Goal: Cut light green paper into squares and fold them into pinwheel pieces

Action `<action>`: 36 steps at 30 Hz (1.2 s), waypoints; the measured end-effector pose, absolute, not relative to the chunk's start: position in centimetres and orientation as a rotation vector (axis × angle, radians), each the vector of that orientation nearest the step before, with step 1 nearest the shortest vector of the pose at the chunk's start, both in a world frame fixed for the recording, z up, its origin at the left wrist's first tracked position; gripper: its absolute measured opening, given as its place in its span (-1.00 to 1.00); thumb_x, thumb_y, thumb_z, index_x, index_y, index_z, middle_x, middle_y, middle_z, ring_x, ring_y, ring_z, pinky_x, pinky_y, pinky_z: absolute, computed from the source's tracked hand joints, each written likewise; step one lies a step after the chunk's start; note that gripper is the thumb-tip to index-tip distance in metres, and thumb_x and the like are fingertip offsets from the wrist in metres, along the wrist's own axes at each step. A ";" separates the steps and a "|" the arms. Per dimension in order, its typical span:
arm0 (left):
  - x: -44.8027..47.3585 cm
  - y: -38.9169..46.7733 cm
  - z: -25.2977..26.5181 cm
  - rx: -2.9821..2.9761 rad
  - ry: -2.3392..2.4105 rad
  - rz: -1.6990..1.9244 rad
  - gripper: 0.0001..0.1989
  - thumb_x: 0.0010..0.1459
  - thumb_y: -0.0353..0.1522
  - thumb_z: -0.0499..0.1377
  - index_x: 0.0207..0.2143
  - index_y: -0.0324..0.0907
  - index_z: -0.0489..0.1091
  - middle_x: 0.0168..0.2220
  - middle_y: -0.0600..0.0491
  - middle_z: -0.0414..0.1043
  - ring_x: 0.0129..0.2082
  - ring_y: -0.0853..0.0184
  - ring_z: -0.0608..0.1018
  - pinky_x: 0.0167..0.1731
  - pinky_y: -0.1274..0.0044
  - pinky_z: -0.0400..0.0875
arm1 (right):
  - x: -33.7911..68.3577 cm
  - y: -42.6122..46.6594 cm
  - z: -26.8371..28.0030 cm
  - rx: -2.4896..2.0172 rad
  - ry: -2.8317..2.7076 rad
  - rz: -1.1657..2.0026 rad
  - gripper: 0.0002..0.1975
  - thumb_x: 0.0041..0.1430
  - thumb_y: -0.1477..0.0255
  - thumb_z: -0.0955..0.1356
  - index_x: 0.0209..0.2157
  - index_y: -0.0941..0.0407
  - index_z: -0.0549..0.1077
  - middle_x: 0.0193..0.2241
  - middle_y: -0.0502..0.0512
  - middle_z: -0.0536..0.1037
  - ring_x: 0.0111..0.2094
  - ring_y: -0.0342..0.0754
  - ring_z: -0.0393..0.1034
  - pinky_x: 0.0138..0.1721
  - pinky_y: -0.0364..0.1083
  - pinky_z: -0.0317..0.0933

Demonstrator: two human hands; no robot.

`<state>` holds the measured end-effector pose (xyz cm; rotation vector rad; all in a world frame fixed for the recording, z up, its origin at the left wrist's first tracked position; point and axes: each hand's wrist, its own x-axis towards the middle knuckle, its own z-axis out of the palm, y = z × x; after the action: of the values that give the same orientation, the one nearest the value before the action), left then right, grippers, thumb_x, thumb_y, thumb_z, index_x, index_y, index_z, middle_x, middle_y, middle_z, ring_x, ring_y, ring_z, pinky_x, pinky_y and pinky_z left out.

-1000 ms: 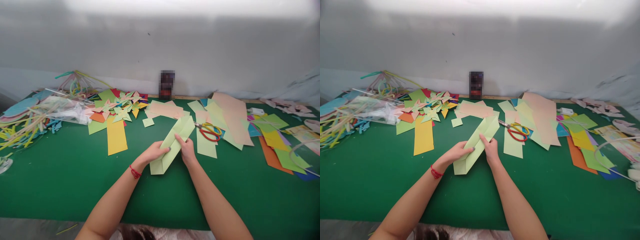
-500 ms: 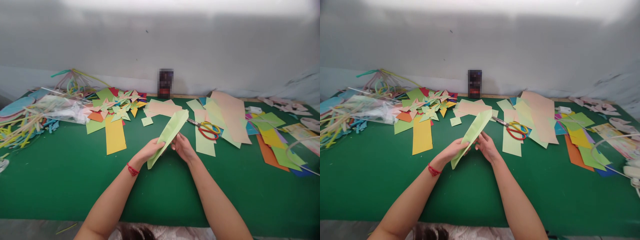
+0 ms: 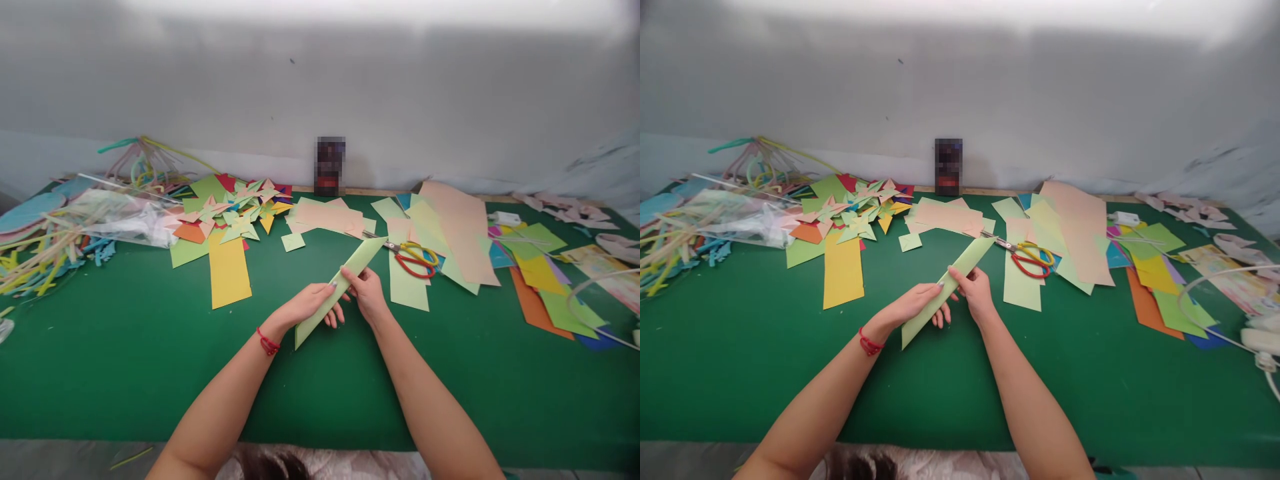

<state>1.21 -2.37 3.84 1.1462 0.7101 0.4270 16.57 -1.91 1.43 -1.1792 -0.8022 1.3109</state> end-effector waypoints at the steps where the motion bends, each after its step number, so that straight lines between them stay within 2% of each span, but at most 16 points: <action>1: 1.2 -2.3 3.7 1.135 0.709 0.426 -0.44 0.16 0.00 -0.09 -0.16 -0.33 0.30 -0.44 -0.13 0.48 -0.56 0.35 0.50 -0.46 0.49 0.40 | 16.5 -2.0 1.6 -1.179 -0.803 1.313 -0.71 -0.18 0.26 0.47 -0.53 0.16 0.36 -0.67 -0.11 0.33 -0.71 -0.30 -0.02 -0.72 -0.21 -0.12; 3: 1.1 -2.3 3.6 1.119 0.708 0.418 -0.44 0.16 -0.01 -0.08 -0.14 -0.34 0.31 -0.43 -0.17 0.49 -0.53 0.32 0.53 -0.44 0.47 0.41 | 16.3 -2.1 1.9 -1.176 -0.815 1.339 -0.71 -0.16 0.25 0.45 -0.47 0.16 0.41 -0.62 -0.06 0.42 -0.71 -0.30 -0.02 -0.72 -0.20 -0.10; 6: 1.1 -2.2 3.4 1.124 0.716 0.382 -0.45 0.15 -0.02 -0.04 -0.13 -0.33 0.33 -0.35 -0.21 0.51 -0.45 0.28 0.56 -0.39 0.46 0.42 | 16.1 -2.4 2.3 -1.182 -0.853 1.418 -0.64 -0.12 0.20 0.42 -0.33 0.18 0.47 -0.44 0.10 0.57 -0.72 -0.31 -0.04 -0.74 -0.20 -0.11; 8: 1.1 -2.2 3.4 1.156 0.740 0.386 -0.49 0.13 -0.04 0.02 -0.14 -0.31 0.37 -0.27 -0.22 0.50 -0.37 0.26 0.56 -0.35 0.46 0.43 | 16.0 -2.5 2.5 -1.197 -0.871 1.444 -0.62 -0.12 0.17 0.41 -0.35 0.19 0.49 -0.37 0.17 0.59 -0.74 -0.32 -0.07 -0.75 -0.20 -0.10; 11: 1.4 -2.2 3.2 1.195 0.783 0.465 -0.52 0.12 -0.07 0.04 -0.20 -0.31 0.41 -0.23 -0.21 0.49 -0.34 0.25 0.56 -0.34 0.46 0.45 | 15.8 -2.6 2.5 -1.222 -0.874 1.434 -0.62 -0.14 0.16 0.41 -0.40 0.21 0.50 -0.37 0.20 0.60 -0.76 -0.34 -0.08 -0.76 -0.20 -0.09; 15: 1.7 -2.2 3.1 1.224 0.802 0.522 -0.51 0.15 -0.06 -0.01 -0.26 -0.32 0.42 -0.27 -0.18 0.50 -0.40 0.28 0.56 -0.38 0.46 0.46 | 15.6 -2.7 2.3 -1.240 -0.862 1.438 -0.63 -0.13 0.16 0.41 -0.40 0.20 0.52 -0.37 0.18 0.60 -0.78 -0.34 -0.08 -0.77 -0.19 -0.10; 18: 1.7 -2.2 3.3 1.227 0.807 0.510 -0.54 0.16 -0.08 -0.01 -0.29 -0.31 0.41 -0.30 -0.16 0.50 -0.41 0.28 0.57 -0.38 0.45 0.45 | 15.6 -2.6 2.1 -1.221 -0.844 1.450 -0.62 -0.12 0.15 0.41 -0.43 0.22 0.52 -0.54 0.16 0.58 -0.75 -0.25 0.14 -0.73 -0.19 -0.02; 20: 1.6 -2.2 3.5 1.212 0.815 0.488 -0.56 0.16 -0.08 0.01 -0.32 -0.31 0.40 -0.32 -0.16 0.51 -0.41 0.27 0.57 -0.38 0.44 0.45 | 15.8 -2.5 2.0 -1.213 -0.825 1.426 -0.62 -0.10 0.14 0.40 -0.46 0.22 0.51 -0.58 0.17 0.57 -0.70 -0.19 0.24 -0.73 -0.21 -0.01; 26: 1.7 -2.2 3.8 1.188 0.827 0.450 -0.57 0.14 -0.08 0.03 -0.33 -0.31 0.39 -0.34 -0.18 0.52 -0.44 0.27 0.57 -0.39 0.44 0.45 | 16.2 -2.2 1.8 -1.234 -0.839 1.363 -0.60 -0.05 0.11 0.36 -0.43 0.20 0.51 -0.35 0.24 0.60 -0.81 -0.36 -0.06 -0.76 -0.21 -0.08; 32: 1.5 -2.3 3.6 1.184 0.800 0.459 -0.54 0.12 -0.05 0.03 -0.33 -0.31 0.37 -0.33 -0.19 0.51 -0.43 0.28 0.56 -0.39 0.46 0.45 | 16.2 -2.1 1.7 -1.219 -0.819 1.386 -0.62 -0.05 0.14 0.37 -0.45 0.21 0.50 -0.37 0.24 0.60 -0.80 -0.35 -0.02 -0.76 -0.21 -0.03; 36: 1.5 -2.4 3.6 1.125 0.724 0.463 -0.48 0.15 -0.01 -0.07 -0.26 -0.31 0.32 -0.42 -0.15 0.50 -0.47 0.29 0.55 -0.41 0.45 0.45 | 16.3 -2.1 1.8 -1.196 -0.758 1.394 -0.64 -0.04 0.14 0.37 -0.43 0.19 0.49 -0.29 0.21 0.59 -0.82 -0.38 -0.10 -0.78 -0.20 0.00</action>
<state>1.50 -2.41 3.55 1.1254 0.7240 0.4628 16.27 -2.08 1.83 -1.1964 -0.7576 1.3944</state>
